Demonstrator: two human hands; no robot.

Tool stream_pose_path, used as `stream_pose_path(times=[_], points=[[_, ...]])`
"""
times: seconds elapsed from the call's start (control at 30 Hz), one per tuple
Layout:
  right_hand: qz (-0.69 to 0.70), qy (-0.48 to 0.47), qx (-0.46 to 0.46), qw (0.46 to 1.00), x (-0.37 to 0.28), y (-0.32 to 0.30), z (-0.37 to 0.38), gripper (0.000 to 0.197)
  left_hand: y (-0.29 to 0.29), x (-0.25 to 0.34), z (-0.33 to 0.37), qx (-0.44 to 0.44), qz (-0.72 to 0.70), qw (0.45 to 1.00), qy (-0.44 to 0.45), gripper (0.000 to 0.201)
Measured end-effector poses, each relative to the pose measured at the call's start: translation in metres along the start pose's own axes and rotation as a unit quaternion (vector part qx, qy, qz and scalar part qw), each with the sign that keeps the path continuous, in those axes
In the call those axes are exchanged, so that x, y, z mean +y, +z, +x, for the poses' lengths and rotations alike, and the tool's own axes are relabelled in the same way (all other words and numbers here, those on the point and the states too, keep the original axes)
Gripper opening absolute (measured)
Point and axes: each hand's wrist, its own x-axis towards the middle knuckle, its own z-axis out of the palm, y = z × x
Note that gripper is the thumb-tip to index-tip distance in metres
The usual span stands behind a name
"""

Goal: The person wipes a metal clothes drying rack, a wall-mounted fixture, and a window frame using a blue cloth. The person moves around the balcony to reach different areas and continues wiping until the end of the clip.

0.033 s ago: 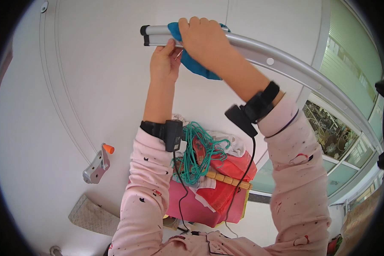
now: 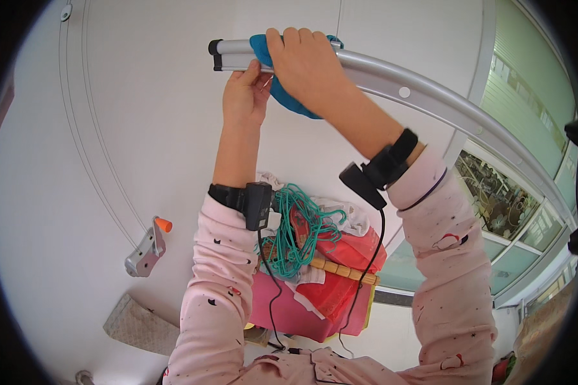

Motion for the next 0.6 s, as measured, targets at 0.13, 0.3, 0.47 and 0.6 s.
stream_pose_path(times=[0.13,0.3,0.47,0.6], points=[[-0.099,-0.072,0.179,0.976,-0.001,0.011,-0.035,0.049,0.001,0.005,-0.001,0.005,0.034,0.999,0.0,0.017],[0.028,-0.028,0.094,0.995,0.004,-0.017,-0.017,0.042,0.001,0.004,-0.005,-0.013,0.045,0.999,-0.004,0.02],[0.139,0.122,-0.151,0.971,0.017,-0.03,0.024,0.046,0.008,-0.002,-0.01,-0.029,0.041,0.999,0.007,0.021],[0.052,0.028,0.032,0.998,0.009,-0.014,-0.012,0.037,0.007,0.004,-0.013,-0.051,0.024,0.998,-0.016,0.022]])
